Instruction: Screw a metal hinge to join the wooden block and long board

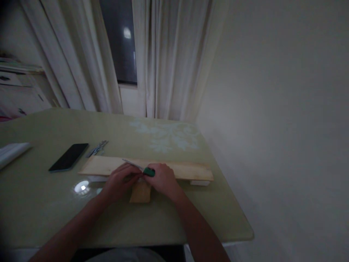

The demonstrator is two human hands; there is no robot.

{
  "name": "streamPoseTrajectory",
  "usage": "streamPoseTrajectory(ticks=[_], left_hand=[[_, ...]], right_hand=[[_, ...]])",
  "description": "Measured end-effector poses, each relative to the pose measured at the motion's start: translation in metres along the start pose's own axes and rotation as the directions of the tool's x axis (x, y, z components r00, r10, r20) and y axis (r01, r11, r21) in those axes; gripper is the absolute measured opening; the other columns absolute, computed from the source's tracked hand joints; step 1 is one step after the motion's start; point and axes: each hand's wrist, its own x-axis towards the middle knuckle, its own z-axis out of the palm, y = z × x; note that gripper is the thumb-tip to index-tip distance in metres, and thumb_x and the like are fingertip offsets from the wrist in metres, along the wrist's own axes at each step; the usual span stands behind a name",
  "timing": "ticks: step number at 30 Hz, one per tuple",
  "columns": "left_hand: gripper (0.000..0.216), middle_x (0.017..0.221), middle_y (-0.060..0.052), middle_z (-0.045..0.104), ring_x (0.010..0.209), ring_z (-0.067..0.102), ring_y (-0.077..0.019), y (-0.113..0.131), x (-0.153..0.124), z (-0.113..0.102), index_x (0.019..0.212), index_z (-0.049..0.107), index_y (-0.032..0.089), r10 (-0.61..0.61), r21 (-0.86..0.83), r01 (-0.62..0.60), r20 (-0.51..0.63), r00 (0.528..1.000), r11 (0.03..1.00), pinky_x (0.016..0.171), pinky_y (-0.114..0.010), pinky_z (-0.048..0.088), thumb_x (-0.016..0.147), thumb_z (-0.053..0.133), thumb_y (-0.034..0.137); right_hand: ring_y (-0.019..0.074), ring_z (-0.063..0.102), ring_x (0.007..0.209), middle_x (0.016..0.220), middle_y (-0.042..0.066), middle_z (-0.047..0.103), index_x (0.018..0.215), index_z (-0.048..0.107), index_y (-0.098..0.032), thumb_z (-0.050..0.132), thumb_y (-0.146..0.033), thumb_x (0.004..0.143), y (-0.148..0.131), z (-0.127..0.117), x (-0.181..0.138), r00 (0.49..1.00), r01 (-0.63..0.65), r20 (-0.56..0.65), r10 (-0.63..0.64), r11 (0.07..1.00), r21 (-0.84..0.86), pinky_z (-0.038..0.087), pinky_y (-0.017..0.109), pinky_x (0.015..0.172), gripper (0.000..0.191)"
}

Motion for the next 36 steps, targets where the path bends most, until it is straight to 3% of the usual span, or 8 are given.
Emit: streamPoseTrajectory(ticks=[3,7,11,14,17,20,24,36], left_hand=[[0.009,0.089,-0.003,0.077,0.086,0.071,-0.0191,-0.002,-0.001,0.001,0.089,0.073,0.023,0.014,0.029,-0.014,0.006,1.000,0.999,0.080,-0.031,0.055,0.097,0.068,0.021],[0.009,0.090,-0.003,0.076,0.085,0.069,-0.0195,-0.001,-0.003,0.000,0.092,0.072,0.023,-0.012,0.052,0.009,0.064,0.998,0.999,0.078,-0.032,0.053,0.097,0.066,0.019],[0.008,0.090,-0.002,0.076,0.086,0.068,-0.0206,0.002,-0.003,0.001,0.093,0.070,0.024,-0.048,0.082,0.042,0.070,0.996,0.996,0.078,-0.033,0.052,0.096,0.065,0.019],[0.004,0.088,-0.001,0.075,0.085,0.069,-0.0209,0.005,-0.004,0.004,0.093,0.068,0.025,-0.116,0.087,0.111,0.048,0.992,0.990,0.077,-0.033,0.053,0.095,0.067,0.023],[0.006,0.086,-0.001,0.074,0.082,0.070,-0.0208,0.006,-0.005,0.008,0.094,0.065,0.024,-0.230,0.073,0.229,0.014,0.973,0.971,0.074,-0.033,0.054,0.093,0.070,0.026],[0.023,0.090,0.000,0.076,0.086,0.072,-0.0213,0.006,-0.007,0.012,0.112,0.064,0.025,-0.274,0.038,0.274,-0.006,0.962,0.961,0.078,-0.035,0.056,0.091,0.072,0.025],[0.039,0.092,0.000,0.077,0.090,0.073,-0.0213,0.005,-0.008,0.012,0.130,0.062,0.027,-0.227,0.058,0.228,-0.020,0.974,0.972,0.085,-0.037,0.057,0.092,0.072,0.024],[0.007,0.098,-0.004,0.077,0.092,0.071,-0.0210,0.008,-0.005,0.007,0.101,0.073,0.025,-0.110,0.107,0.110,-0.010,0.994,0.988,0.084,-0.035,0.058,0.098,0.067,0.028]], right_hand=[[0.0179,0.065,0.079,0.082,0.001,0.074,0.089,0.078,-0.023,0.079,-0.042,0.086,0.005,-0.002,0.001,1.000,0.028,0.006,-0.028,0.998,0.056,0.034,0.026,0.065,0.020],[0.0175,0.066,0.091,0.100,0.003,0.074,0.120,0.073,-0.021,0.077,-0.027,0.084,0.015,-0.017,0.000,0.993,0.113,-0.006,-0.119,0.923,0.367,0.048,0.027,0.079,0.037],[0.0210,0.065,0.114,0.123,0.008,0.071,0.126,0.070,-0.022,0.069,-0.024,0.087,0.022,-0.035,-0.001,0.967,0.220,-0.216,-0.137,0.878,0.426,0.050,0.036,0.102,0.039],[0.0204,0.070,0.102,0.111,0.007,0.073,0.112,0.072,-0.022,0.075,-0.034,0.088,0.023,-0.041,-0.001,0.878,0.296,-0.475,-0.055,0.843,0.449,0.056,0.036,0.094,0.026],[0.0158,0.068,0.075,0.095,0.003,0.073,0.104,0.065,-0.023,0.082,-0.041,0.084,0.015,-0.050,-0.002,0.706,0.406,-0.703,0.085,0.764,0.501,0.057,0.028,0.067,0.032],[0.0134,0.064,0.065,0.084,0.000,0.067,0.102,0.062,-0.024,0.081,-0.043,0.086,-0.005,-0.069,0.000,0.617,0.473,-0.787,0.025,0.787,0.396,0.050,0.023,0.054,0.031],[0.0087,0.049,0.056,0.069,-0.005,0.056,0.087,0.062,-0.023,0.079,-0.037,0.087,-0.037,-0.093,0.014,0.741,0.447,-0.612,-0.278,0.884,0.138,0.040,0.020,0.051,0.022],[0.0088,0.047,0.059,0.068,-0.007,0.054,0.085,0.059,-0.023,0.072,-0.035,0.089,-0.063,-0.074,0.047,0.788,0.510,-0.453,-0.418,0.855,0.097,0.040,0.022,0.061,0.019]])
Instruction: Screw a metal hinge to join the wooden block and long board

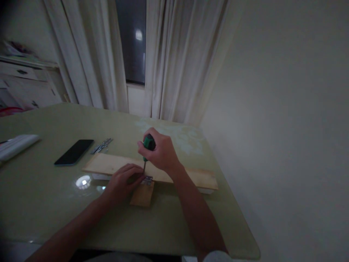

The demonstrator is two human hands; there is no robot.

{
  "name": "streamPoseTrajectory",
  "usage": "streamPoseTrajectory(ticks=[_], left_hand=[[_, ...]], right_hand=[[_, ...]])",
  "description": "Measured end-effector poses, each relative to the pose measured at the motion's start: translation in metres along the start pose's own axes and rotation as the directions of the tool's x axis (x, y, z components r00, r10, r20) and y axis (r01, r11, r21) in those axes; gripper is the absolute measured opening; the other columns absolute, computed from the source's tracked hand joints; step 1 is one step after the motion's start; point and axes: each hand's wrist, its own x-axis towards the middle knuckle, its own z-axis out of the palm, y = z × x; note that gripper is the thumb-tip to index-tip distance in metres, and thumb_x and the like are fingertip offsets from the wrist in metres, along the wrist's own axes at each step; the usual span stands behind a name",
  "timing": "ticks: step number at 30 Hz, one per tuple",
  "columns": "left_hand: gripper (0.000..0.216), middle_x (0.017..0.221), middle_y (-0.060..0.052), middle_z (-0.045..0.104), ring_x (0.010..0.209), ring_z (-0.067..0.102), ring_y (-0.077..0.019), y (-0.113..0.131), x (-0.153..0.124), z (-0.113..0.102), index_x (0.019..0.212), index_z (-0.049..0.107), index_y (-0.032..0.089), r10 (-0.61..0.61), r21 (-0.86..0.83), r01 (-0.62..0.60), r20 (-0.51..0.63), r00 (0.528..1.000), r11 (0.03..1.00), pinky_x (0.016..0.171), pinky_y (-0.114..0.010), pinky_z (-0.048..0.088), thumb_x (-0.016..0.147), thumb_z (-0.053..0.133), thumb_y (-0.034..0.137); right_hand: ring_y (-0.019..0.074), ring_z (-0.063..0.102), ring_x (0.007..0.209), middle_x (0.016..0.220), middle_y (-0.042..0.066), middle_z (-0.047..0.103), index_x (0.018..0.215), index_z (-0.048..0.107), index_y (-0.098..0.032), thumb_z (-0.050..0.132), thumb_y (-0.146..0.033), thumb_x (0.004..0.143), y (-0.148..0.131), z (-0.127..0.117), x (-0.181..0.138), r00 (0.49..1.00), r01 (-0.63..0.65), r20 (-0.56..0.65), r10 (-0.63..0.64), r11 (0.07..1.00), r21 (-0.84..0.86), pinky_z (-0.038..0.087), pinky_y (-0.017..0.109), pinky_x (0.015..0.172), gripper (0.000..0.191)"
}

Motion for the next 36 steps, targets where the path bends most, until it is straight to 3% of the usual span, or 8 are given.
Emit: streamPoseTrajectory(ticks=[7,13,18,21,25,28,32,36], left_hand=[[0.009,0.102,-0.004,0.075,0.094,0.071,-0.0203,-0.005,-0.003,0.002,0.100,0.073,0.024,-0.016,0.004,0.016,-0.007,1.000,1.000,0.084,-0.034,0.058,0.099,0.067,0.032],[0.012,0.102,-0.005,0.075,0.095,0.071,-0.0209,-0.005,-0.004,0.000,0.101,0.072,0.024,0.003,0.012,-0.003,-0.016,1.000,1.000,0.086,-0.036,0.059,0.101,0.065,0.034],[0.012,0.100,-0.004,0.075,0.093,0.071,-0.0217,-0.005,-0.003,-0.001,0.100,0.072,0.024,0.020,0.044,-0.020,-0.015,1.000,0.999,0.083,-0.035,0.059,0.101,0.064,0.033],[0.011,0.101,-0.005,0.076,0.094,0.071,-0.0228,-0.005,-0.003,-0.001,0.100,0.073,0.024,0.041,0.070,-0.038,-0.038,0.998,0.997,0.084,-0.037,0.059,0.101,0.065,0.032],[0.013,0.099,-0.005,0.076,0.091,0.070,-0.0218,-0.006,-0.003,-0.002,0.100,0.073,0.023,0.100,0.053,-0.099,-0.018,0.995,0.994,0.084,-0.036,0.058,0.103,0.062,0.028],[0.013,0.100,-0.006,0.077,0.092,0.070,-0.0219,-0.008,-0.003,-0.004,0.101,0.074,0.023,0.142,0.044,-0.142,0.002,0.990,0.989,0.084,-0.036,0.058,0.103,0.063,0.029],[0.012,0.101,-0.006,0.076,0.093,0.070,-0.0226,-0.011,-0.005,-0.005,0.101,0.074,0.023,0.147,0.035,-0.148,0.008,0.989,0.988,0.084,-0.036,0.058,0.099,0.071,0.035],[0.013,0.100,-0.006,0.076,0.094,0.069,-0.0227,-0.010,-0.007,-0.005,0.096,0.074,0.024,0.112,0.052,-0.112,0.010,0.994,0.992,0.084,-0.037,0.058,0.099,0.071,0.036]], right_hand=[[0.0096,0.049,0.061,0.070,-0.007,0.055,0.087,0.058,-0.023,0.070,-0.037,0.090,-0.005,0.000,-0.001,1.000,0.016,-0.014,-0.017,1.000,-0.015,0.041,0.023,0.066,0.018],[0.0111,0.053,0.067,0.076,-0.005,0.059,0.090,0.058,-0.024,0.066,-0.036,0.093,-0.003,0.010,0.000,0.998,0.017,0.066,-0.016,1.000,-0.024,0.041,0.023,0.069,0.016],[0.0133,0.065,0.089,0.101,0.001,0.071,0.104,0.060,-0.024,0.060,-0.039,0.101,-0.008,0.018,-0.003,0.976,0.149,0.152,-0.154,0.988,0.041,0.047,0.024,0.086,0.015],[0.0154,0.068,0.101,0.114,0.003,0.074,0.113,0.064,-0.024,0.060,-0.035,0.101,-0.015,0.008,-0.003,0.957,0.178,0.220,-0.191,0.981,0.077,0.049,0.026,0.092,0.017],[0.0162,0.067,0.117,0.129,0.004,0.073,0.139,0.062,-0.026,0.044,-0.020,0.105,-0.018,-0.013,-0.003,0.929,0.190,0.292,-0.226,0.971,0.146,0.049,0.030,0.102,0.039],[0.0163,0.068,0.113,0.129,0.004,0.073,0.145,0.059,-0.027,0.054,-0.033,0.107,-0.011,-0.016,-0.003,0.945,0.187,0.259,-0.201,0.979,0.078,0.050,0.028,0.098,0.039],[0.0175,0.070,0.092,0.104,0.005,0.076,0.119,0.073,-0.021,0.064,-0.055,0.100,-0.008,-0.007,-0.003,0.977,0.162,0.168,-0.131,0.969,-0.185,0.050,0.027,0.084,0.040],[0.0172,0.068,0.108,0.128,0.007,0.070,0.140,0.064,-0.023,0.053,-0.033,0.106,-0.020,-0.011,-0.004,0.951,0.244,0.223,-0.216,0.964,-0.105,0.050,0.027,0.091,0.037]])
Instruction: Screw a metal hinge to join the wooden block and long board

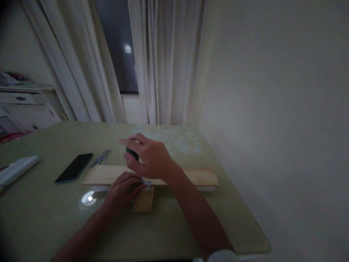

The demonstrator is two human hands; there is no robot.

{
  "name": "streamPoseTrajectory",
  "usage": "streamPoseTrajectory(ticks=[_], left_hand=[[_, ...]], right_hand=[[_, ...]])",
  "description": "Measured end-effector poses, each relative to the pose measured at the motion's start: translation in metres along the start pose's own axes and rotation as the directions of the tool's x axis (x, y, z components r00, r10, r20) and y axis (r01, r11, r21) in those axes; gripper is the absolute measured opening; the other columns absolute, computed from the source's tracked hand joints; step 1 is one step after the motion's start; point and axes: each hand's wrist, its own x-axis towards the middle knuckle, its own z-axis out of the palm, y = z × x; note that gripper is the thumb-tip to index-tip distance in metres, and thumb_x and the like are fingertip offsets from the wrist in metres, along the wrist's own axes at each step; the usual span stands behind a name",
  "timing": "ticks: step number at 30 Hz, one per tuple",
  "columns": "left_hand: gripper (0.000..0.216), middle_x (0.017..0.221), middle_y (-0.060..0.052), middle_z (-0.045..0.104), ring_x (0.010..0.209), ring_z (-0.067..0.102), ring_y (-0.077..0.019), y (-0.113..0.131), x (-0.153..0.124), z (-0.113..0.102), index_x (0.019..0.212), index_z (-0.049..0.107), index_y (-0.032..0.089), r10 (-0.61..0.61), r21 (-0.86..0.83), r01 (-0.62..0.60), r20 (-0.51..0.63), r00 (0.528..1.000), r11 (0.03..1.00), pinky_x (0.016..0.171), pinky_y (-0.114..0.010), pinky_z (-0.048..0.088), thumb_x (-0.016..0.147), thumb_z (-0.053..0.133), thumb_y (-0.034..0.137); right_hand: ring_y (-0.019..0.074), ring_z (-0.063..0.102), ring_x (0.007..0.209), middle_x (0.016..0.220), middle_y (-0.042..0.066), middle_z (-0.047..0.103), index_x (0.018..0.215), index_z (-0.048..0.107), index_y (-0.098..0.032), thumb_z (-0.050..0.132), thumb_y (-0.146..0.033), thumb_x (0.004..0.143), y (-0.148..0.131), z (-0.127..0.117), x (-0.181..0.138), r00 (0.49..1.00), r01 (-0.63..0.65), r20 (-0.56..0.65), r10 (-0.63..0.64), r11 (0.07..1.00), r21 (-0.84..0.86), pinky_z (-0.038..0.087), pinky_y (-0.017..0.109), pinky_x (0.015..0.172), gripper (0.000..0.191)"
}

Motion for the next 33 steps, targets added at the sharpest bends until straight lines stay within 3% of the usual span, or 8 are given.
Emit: streamPoseTrajectory(ticks=[3,7,10,14,21,27,29,33], left_hand=[[0.015,0.097,-0.005,0.076,0.092,0.069,-0.0228,0.002,0.001,0.001,0.093,0.075,0.024,-0.023,0.005,0.023,-0.029,0.999,1.000,0.083,-0.037,0.058,0.099,0.071,0.037],[0.019,0.096,-0.004,0.076,0.091,0.068,-0.0222,0.003,0.002,0.003,0.092,0.076,0.024,-0.023,0.004,0.023,-0.047,0.999,1.000,0.082,-0.037,0.058,0.099,0.070,0.040],[0.021,0.094,-0.004,0.076,0.089,0.068,-0.0217,0.002,0.002,0.003,0.092,0.076,0.024,-0.013,0.011,0.013,-0.062,0.998,1.000,0.080,-0.037,0.058,0.100,0.070,0.042],[0.018,0.094,-0.004,0.076,0.089,0.068,-0.0216,0.002,0.002,0.003,0.093,0.076,0.024,-0.007,0.016,0.008,-0.055,0.998,1.000,0.080,-0.037,0.059,0.099,0.070,0.040],[0.010,0.096,-0.004,0.076,0.092,0.068,-0.0222,0.004,0.002,0.002,0.094,0.075,0.024,-0.006,0.010,0.007,-0.057,0.998,1.000,0.083,-0.036,0.058,0.096,0.074,0.033],[0.012,0.093,-0.004,0.076,0.087,0.068,-0.0218,0.005,0.003,0.002,0.092,0.074,0.024,-0.009,0.026,0.011,-0.063,0.998,1.000,0.078,-0.035,0.057,0.097,0.073,0.035],[0.013,0.093,-0.004,0.076,0.087,0.068,-0.0219,0.005,0.003,0.003,0.092,0.074,0.024,-0.008,0.022,0.009,-0.067,0.998,1.000,0.079,-0.035,0.057,0.097,0.073,0.035],[0.011,0.096,-0.004,0.076,0.091,0.068,-0.0220,0.003,0.002,0.003,0.094,0.074,0.024,-0.009,0.013,0.010,-0.056,0.998,1.000,0.081,-0.036,0.058,0.097,0.072,0.035]], right_hand=[[0.0143,0.066,0.106,0.120,0.004,0.069,0.145,0.062,-0.025,0.045,-0.023,0.108,-0.003,0.000,0.000,0.996,0.089,0.019,-0.091,0.993,0.077,0.050,0.026,0.093,0.040],[0.0157,0.062,0.083,0.091,0.004,0.066,0.117,0.077,-0.020,0.055,-0.047,0.106,0.005,0.015,0.000,0.985,0.015,-0.168,-0.042,0.987,-0.157,0.049,0.027,0.076,0.036],[0.0206,0.065,0.101,0.110,0.010,0.070,0.124,0.073,-0.016,0.054,-0.038,0.105,0.008,0.014,0.000,0.980,-0.010,-0.200,-0.020,0.989,-0.146,0.053,0.032,0.086,0.035],[0.0178,0.063,0.120,0.135,0.009,0.066,0.144,0.061,-0.022,0.042,-0.016,0.103,0.008,0.001,-0.002,0.995,0.083,-0.059,-0.079,0.994,0.071,0.052,0.033,0.101,0.045],[0.0172,0.060,0.069,0.075,0.004,0.067,0.091,0.074,-0.017,0.050,-0.045,0.105,0.010,0.029,-0.003,0.962,-0.053,-0.269,-0.049,0.932,-0.358,0.045,0.029,0.064,0.040],[0.0170,0.065,0.119,0.136,0.009,0.069,0.141,0.061,-0.019,0.041,-0.019,0.104,0.005,0.010,0.000,0.995,0.085,-0.057,-0.083,0.996,0.020,0.051,0.030,0.099,0.041],[0.0146,0.069,0.102,0.118,0.006,0.075,0.137,0.064,-0.022,0.044,-0.025,0.107,0.014,0.014,-0.004,0.992,0.115,-0.045,-0.115,0.993,0.010,0.052,0.027,0.088,0.036],[0.0159,0.060,0.065,0.069,0.003,0.067,0.087,0.073,-0.019,0.054,-0.042,0.102,0.023,0.025,-0.007,0.965,-0.026,-0.253,-0.063,0.942,-0.333,0.044,0.028,0.064,0.033]])
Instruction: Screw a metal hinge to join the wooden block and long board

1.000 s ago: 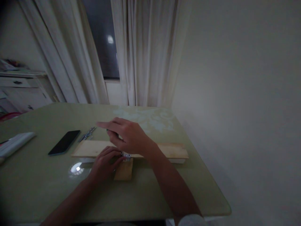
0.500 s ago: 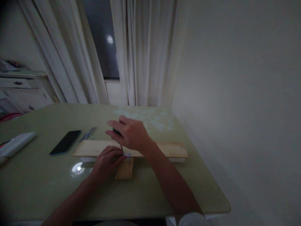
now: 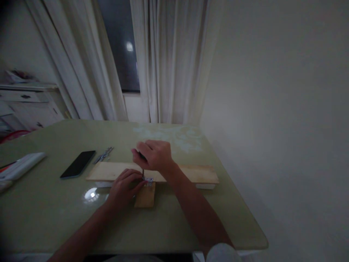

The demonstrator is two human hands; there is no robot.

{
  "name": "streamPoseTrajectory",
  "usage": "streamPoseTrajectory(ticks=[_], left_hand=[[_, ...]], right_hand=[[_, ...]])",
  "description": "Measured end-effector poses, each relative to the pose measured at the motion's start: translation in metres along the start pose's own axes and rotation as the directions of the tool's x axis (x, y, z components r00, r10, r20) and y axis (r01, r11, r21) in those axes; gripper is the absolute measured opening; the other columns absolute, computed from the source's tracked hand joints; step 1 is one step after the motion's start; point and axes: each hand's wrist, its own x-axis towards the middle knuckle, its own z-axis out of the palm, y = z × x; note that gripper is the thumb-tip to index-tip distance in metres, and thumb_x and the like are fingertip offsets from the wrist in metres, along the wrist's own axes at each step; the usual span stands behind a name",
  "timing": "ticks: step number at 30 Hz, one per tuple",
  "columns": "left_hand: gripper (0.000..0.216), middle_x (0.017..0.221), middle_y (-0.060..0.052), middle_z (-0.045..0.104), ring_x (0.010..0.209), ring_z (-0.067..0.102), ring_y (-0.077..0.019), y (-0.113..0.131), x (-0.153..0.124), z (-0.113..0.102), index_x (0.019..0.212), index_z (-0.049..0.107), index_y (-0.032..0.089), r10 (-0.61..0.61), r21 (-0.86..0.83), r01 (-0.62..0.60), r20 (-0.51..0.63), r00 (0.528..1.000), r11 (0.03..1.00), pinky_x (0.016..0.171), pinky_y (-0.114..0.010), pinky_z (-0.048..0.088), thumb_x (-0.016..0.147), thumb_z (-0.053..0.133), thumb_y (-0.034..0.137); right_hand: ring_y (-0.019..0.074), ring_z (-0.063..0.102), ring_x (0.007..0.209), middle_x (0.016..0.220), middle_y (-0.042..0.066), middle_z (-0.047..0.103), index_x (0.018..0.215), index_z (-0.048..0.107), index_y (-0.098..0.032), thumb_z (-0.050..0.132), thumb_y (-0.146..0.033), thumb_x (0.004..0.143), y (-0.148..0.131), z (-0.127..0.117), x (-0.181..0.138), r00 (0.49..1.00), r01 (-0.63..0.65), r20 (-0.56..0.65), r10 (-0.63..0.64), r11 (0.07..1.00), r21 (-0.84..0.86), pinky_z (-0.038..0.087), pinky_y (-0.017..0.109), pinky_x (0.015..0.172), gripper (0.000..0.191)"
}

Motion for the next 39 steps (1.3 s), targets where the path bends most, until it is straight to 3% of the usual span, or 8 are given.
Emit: streamPoseTrajectory(ticks=[6,12,17,20,24,29,35,39], left_hand=[[0.010,0.096,-0.004,0.075,0.091,0.068,-0.0226,-0.002,-0.002,0.001,0.095,0.074,0.024,-0.003,0.017,0.003,0.012,1.000,1.000,0.082,-0.036,0.057,0.096,0.074,0.034],[0.013,0.096,-0.005,0.076,0.091,0.068,-0.0242,-0.002,-0.001,0.001,0.096,0.075,0.025,0.016,0.061,-0.015,-0.016,1.000,0.998,0.080,-0.037,0.057,0.099,0.070,0.037],[0.018,0.097,-0.006,0.076,0.091,0.067,-0.0239,0.000,-0.001,0.001,0.097,0.074,0.023,0.009,0.052,-0.009,0.002,1.000,0.999,0.080,-0.037,0.058,0.101,0.066,0.039],[0.018,0.096,-0.006,0.075,0.091,0.067,-0.0231,0.000,-0.001,0.001,0.096,0.073,0.023,-0.009,0.035,0.008,0.024,1.000,0.999,0.081,-0.038,0.058,0.101,0.067,0.039],[0.015,0.097,-0.006,0.075,0.092,0.067,-0.0232,-0.001,-0.001,0.000,0.097,0.073,0.023,0.011,0.029,-0.012,0.025,1.000,1.000,0.082,-0.038,0.058,0.100,0.069,0.038],[0.013,0.096,-0.005,0.076,0.090,0.067,-0.0232,0.001,0.001,-0.002,0.098,0.074,0.024,0.018,0.023,-0.019,0.009,1.000,1.000,0.080,-0.037,0.058,0.099,0.070,0.036],[0.015,0.097,-0.005,0.076,0.092,0.068,-0.0230,0.000,0.000,-0.001,0.097,0.074,0.023,0.012,0.022,-0.013,0.021,1.000,1.000,0.082,-0.038,0.058,0.100,0.069,0.038],[0.017,0.097,-0.005,0.076,0.091,0.067,-0.0227,-0.001,-0.001,-0.001,0.098,0.074,0.023,0.005,0.025,-0.006,0.028,1.000,1.000,0.082,-0.038,0.057,0.101,0.068,0.039]], right_hand=[[0.0166,0.064,0.122,0.139,0.010,0.068,0.146,0.057,-0.018,0.041,-0.020,0.106,-0.010,-0.023,0.011,0.971,0.050,0.195,-0.139,0.913,0.404,0.051,0.030,0.100,0.044],[0.0192,0.062,0.069,0.069,0.004,0.068,0.087,0.075,-0.020,0.056,-0.047,0.101,-0.020,-0.002,0.001,0.998,0.014,0.062,-0.015,1.000,0.022,0.048,0.032,0.070,0.035],[0.0204,0.060,0.130,0.147,0.012,0.064,0.149,0.055,-0.018,0.041,-0.024,0.106,-0.024,-0.012,0.010,0.983,0.004,0.177,-0.056,0.960,0.280,0.048,0.036,0.107,0.046],[0.0158,0.067,0.117,0.132,0.007,0.073,0.145,0.060,-0.022,0.041,-0.028,0.109,-0.012,-0.008,0.007,0.975,0.035,0.183,-0.124,0.903,0.428,0.051,0.030,0.099,0.041],[0.0204,0.068,0.077,0.076,0.005,0.073,0.094,0.075,-0.019,0.056,-0.045,0.101,-0.007,0.002,0.000,0.998,-0.026,0.055,0.020,0.994,0.110,0.053,0.034,0.078,0.033],[0.0204,0.054,0.141,0.158,0.012,0.055,0.148,0.057,-0.021,0.042,-0.023,0.106,-0.016,-0.012,0.010,0.985,0.063,0.141,-0.104,0.961,0.268,0.048,0.038,0.111,0.045],[0.0196,0.071,0.089,0.098,0.008,0.076,0.124,0.075,-0.017,0.052,-0.033,0.105,-0.010,-0.002,0.005,0.993,-0.041,0.114,0.026,0.991,0.129,0.055,0.032,0.085,0.034],[0.0213,0.062,0.129,0.144,0.011,0.065,0.155,0.050,-0.019,0.041,-0.024,0.105,-0.009,-0.011,0.007,0.985,0.002,0.161,-0.059,0.942,0.336,0.051,0.038,0.108,0.050]])
